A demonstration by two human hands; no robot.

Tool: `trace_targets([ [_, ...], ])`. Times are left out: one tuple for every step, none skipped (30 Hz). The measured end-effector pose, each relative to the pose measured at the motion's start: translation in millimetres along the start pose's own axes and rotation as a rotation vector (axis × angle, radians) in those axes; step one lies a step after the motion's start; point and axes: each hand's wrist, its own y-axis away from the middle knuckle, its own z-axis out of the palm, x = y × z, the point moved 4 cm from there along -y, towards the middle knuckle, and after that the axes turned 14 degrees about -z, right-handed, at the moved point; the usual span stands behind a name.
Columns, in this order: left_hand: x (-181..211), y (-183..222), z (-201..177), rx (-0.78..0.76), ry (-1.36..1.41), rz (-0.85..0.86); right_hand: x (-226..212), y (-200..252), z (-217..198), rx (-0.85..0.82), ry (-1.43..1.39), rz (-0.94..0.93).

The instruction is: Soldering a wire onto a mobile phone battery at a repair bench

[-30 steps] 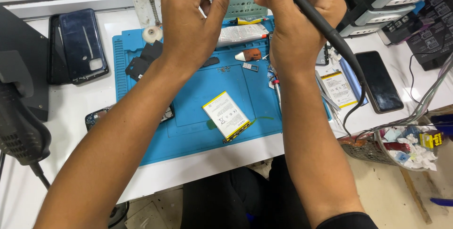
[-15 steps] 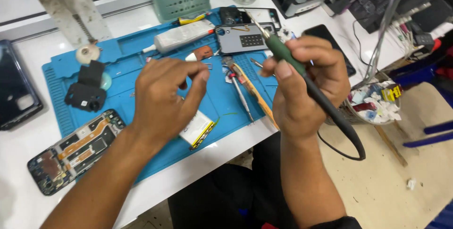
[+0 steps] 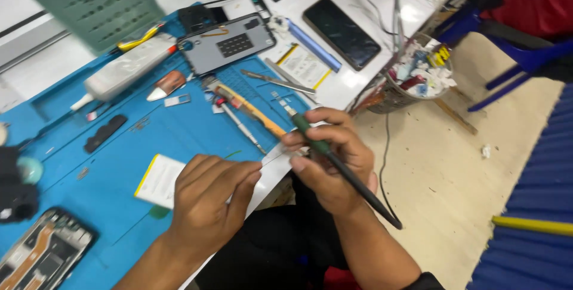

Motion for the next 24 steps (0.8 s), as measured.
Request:
trace_targets([
  [2, 2, 6, -0.020, 0.029, 0.021, -1, 1, -1, 0.019, 0.035, -0.007],
  [2, 5, 10, -0.035, 0.035, -0.008, -1, 1, 3, -0.012, -0.004, 0.002],
  [1, 8, 13, -0.050, 0.041, -0.038, 0, 2, 7, -0.044, -0.042, 0.012],
  [1, 11, 17, -0.057, 0.053, -0.031, -1, 5, 7, -0.039, -0.028, 0.011],
  [-1, 14, 20, -0.071, 0.065, -0.050, 1, 10, 7, 0.019, -0.152, 0.093],
  [-3, 18, 21, -0.078, 0.067, -0.072, 4, 15, 10, 0.073, -0.287, 0.175],
  [-4, 19, 22, -0.078, 0.070, -0.070, 4, 15, 9, 0.073, -0.284, 0.172],
  [-5, 21, 22, -0.064, 0.085, -0.072, 5, 16, 10, 0.068, -0.303, 0.193],
  [-6, 24, 22, -0.050, 0.100, -0.074, 5, 17, 10, 0.064, -0.322, 0.213],
  [-5, 24, 22, -0.050, 0.098, -0.073, 6, 18, 9, 0.064, -0.324, 0.212],
  [-5, 24, 22, -0.043, 0.109, -0.089, 8, 20, 9, 0.072, -0.337, 0.225],
  [-5, 24, 22, -0.034, 0.119, -0.105, 10, 22, 8, 0.078, -0.351, 0.239],
  [-5, 26, 22, -0.032, 0.115, -0.106, 11, 22, 9, 0.076, -0.355, 0.239],
  [-6, 27, 22, -0.034, 0.115, -0.136, 11, 23, 10, 0.088, -0.367, 0.245],
  [-7, 28, 23, -0.036, 0.115, -0.165, 12, 23, 10, 0.100, -0.378, 0.251],
  [-7, 28, 22, -0.037, 0.114, -0.163, 11, 22, 11, 0.102, -0.379, 0.249],
  [-7, 28, 23, -0.046, 0.113, -0.174, 10, 22, 12, 0.090, -0.381, 0.244],
  [-7, 28, 23, -0.055, 0.111, -0.186, 9, 21, 13, 0.077, -0.384, 0.241],
  [-7, 29, 23, -0.055, 0.109, -0.186, 9, 22, 13, 0.077, -0.387, 0.240],
  [-7, 30, 23, -0.051, 0.115, -0.184, 9, 22, 13, 0.084, -0.366, 0.238],
  [-8, 30, 24, -0.047, 0.121, -0.183, 10, 22, 13, 0.090, -0.346, 0.236],
  [-8, 31, 24, -0.048, 0.120, -0.182, 9, 22, 13, 0.091, -0.346, 0.235],
  [-9, 32, 24, -0.046, 0.118, -0.183, 9, 22, 12, 0.085, -0.335, 0.241],
  [-9, 32, 25, -0.045, 0.116, -0.183, 8, 22, 12, 0.081, -0.323, 0.246],
])
